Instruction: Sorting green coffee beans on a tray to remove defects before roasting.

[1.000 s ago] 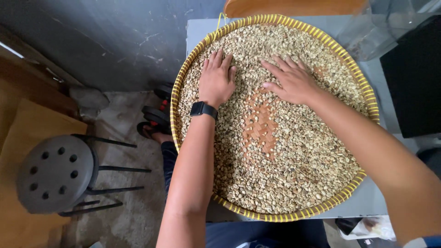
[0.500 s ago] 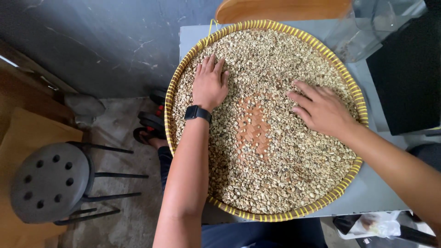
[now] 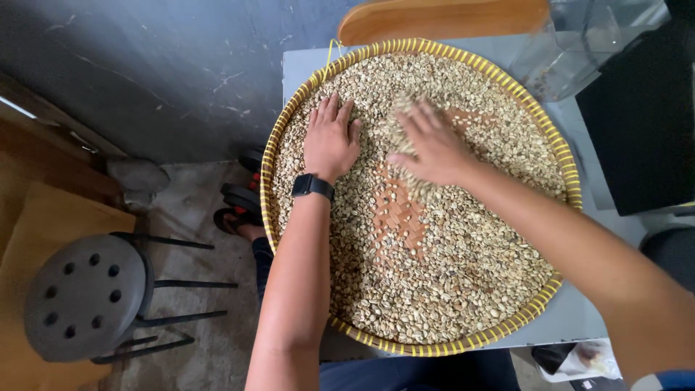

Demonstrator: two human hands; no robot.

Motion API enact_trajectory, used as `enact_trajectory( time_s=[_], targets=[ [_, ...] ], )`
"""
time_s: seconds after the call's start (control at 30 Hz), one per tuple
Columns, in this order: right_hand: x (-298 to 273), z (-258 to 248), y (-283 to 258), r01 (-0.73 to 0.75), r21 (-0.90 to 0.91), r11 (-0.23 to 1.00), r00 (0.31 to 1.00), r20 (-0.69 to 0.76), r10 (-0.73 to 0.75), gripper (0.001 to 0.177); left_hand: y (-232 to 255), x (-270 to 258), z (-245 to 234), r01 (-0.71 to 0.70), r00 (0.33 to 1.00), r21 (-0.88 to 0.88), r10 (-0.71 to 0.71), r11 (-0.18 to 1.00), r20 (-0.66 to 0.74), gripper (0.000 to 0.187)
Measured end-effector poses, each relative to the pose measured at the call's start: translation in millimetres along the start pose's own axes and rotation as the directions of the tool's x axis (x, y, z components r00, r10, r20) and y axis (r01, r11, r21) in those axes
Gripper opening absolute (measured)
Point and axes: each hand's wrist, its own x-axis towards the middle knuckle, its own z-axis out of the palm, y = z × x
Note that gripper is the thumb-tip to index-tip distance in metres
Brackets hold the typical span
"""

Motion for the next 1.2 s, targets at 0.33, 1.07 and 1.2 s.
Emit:
enact_trajectory(
  time_s=[0.33, 1.07, 1.2],
  targets=[
    [-57.3, 10.5, -77.8, 0.192, -0.065, 0.979, 0.951, 0.259, -0.169, 0.093, -2.7, 1.6, 4.8, -0.011, 1.000, -0.004, 0.011, 1.000, -0.015, 0.050],
    [-81.0, 9.1, 54.0, 0.307, 0.781, 0.544, 0.849, -0.483, 0.215, 0.042, 138.6, -63.3, 1.0, -0.498, 0.826, 0.103, 0.434, 0.861, 0.361, 0.095],
    [-83.1, 9.4, 64.5, 0.252, 0.857, 0.449, 0.879, -0.397, 0.265, 0.037, 161.2, -82.0, 7.3, -0.602, 0.751, -0.009, 0.570, 0.799, 0.334, 0.097]
  ],
)
